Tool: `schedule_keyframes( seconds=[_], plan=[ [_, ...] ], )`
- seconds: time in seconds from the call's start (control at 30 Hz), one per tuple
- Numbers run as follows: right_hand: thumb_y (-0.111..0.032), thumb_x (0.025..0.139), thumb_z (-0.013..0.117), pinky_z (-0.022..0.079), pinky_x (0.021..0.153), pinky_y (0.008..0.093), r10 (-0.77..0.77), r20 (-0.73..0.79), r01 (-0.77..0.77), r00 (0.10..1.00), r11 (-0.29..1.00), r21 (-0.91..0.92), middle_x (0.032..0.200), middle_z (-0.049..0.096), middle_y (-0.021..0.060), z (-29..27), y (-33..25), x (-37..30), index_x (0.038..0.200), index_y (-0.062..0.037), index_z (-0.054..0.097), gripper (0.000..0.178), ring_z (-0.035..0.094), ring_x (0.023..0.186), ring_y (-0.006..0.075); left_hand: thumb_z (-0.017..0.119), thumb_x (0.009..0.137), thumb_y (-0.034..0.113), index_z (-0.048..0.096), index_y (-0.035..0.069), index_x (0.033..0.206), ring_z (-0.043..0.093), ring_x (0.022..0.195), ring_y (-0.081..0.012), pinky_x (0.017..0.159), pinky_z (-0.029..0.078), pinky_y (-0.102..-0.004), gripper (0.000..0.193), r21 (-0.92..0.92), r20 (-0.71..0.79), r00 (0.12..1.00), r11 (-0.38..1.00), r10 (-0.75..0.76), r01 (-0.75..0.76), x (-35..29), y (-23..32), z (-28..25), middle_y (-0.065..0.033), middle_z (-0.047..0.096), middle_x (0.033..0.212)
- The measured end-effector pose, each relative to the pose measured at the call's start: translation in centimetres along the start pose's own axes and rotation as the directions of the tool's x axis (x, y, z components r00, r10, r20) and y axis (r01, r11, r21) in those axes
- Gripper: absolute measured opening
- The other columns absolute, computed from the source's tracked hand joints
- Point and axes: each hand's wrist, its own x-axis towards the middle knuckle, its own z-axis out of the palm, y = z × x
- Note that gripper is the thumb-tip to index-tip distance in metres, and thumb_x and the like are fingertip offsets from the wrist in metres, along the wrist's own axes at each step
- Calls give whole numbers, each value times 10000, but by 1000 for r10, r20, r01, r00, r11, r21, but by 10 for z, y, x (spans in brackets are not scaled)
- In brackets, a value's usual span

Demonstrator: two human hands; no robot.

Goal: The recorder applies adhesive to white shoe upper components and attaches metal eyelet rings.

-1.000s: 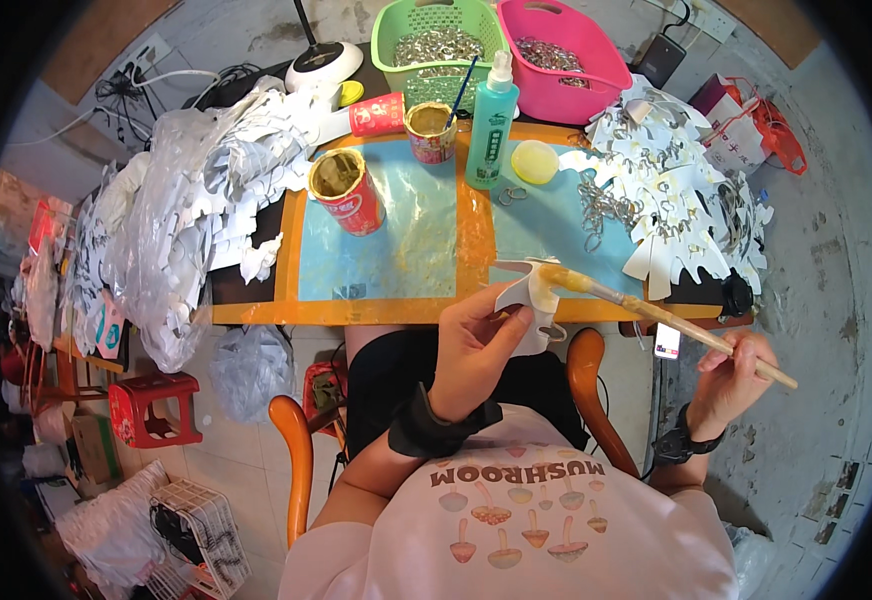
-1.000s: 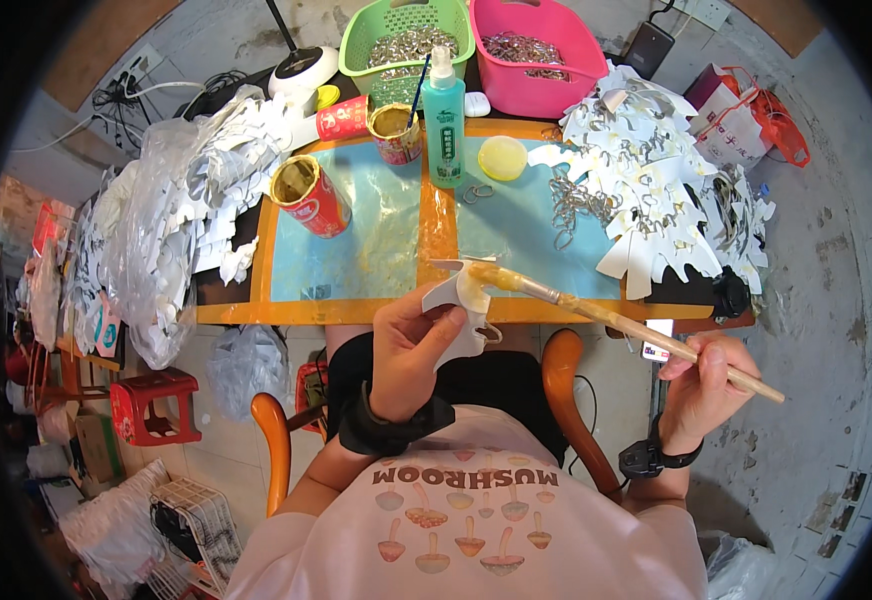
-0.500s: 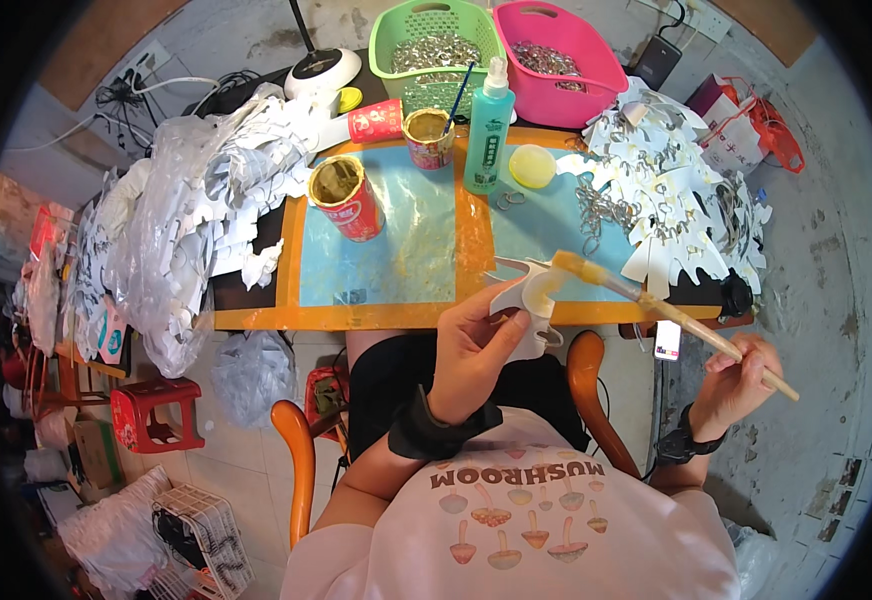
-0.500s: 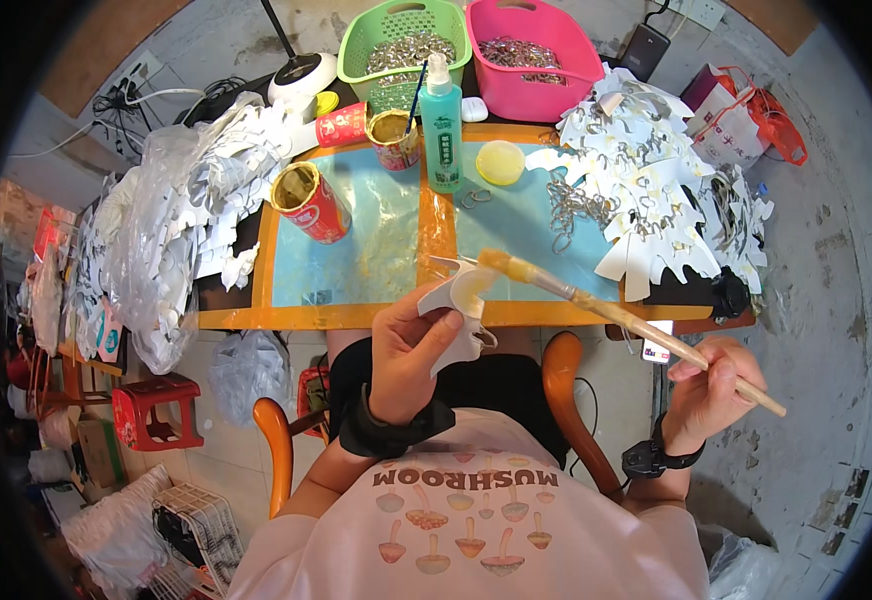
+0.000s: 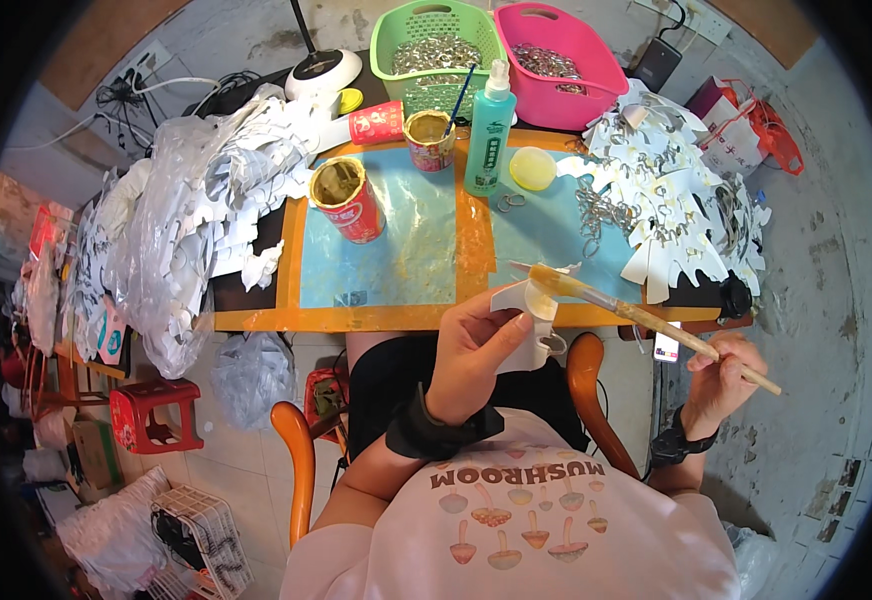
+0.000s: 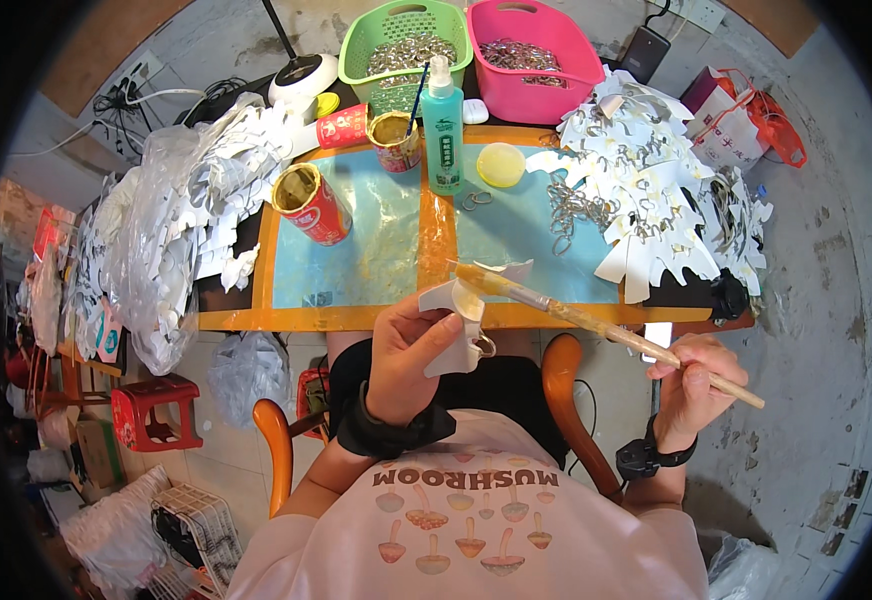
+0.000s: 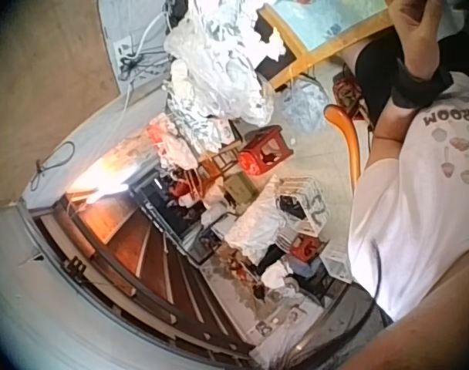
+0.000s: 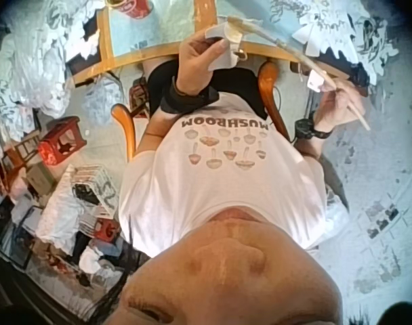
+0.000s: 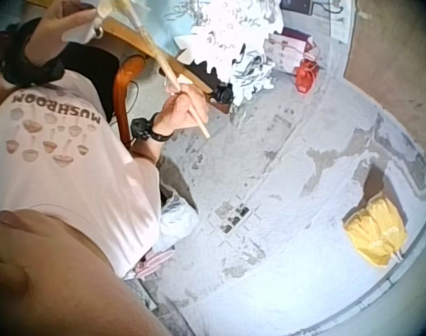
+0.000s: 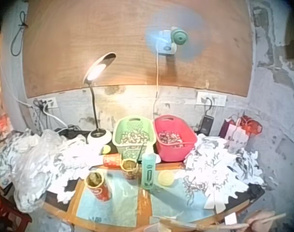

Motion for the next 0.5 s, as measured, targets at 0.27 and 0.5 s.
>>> schedule_keyframes(
  seconds=[0.27, 0.5],
  plan=[
    [-280, 859, 636, 420, 433, 241, -29, -87, 23, 996, 997, -74, 568, 564, 106, -11, 2, -1, 827, 35, 609, 318, 548, 468, 173, 583, 887, 86, 573, -28, 1151, 607, 824, -93, 720, 499, -240, 288, -48, -29, 1000, 999, -1, -1, 1, 0, -2, -73, 648, 964],
    [-235, 861, 625, 416, 407, 243, -21, -73, 19, 997, 1000, -23, 569, 553, 120, -8, -3, 3, 811, 53, 598, 294, 531, 437, 169, 552, 892, 18, 545, -47, 1191, 588, 876, -97, 774, 495, -245, 307, 64, -46, 997, 996, 58, -55, 2, -3, 0, -71, 624, 1008]
  ],
)
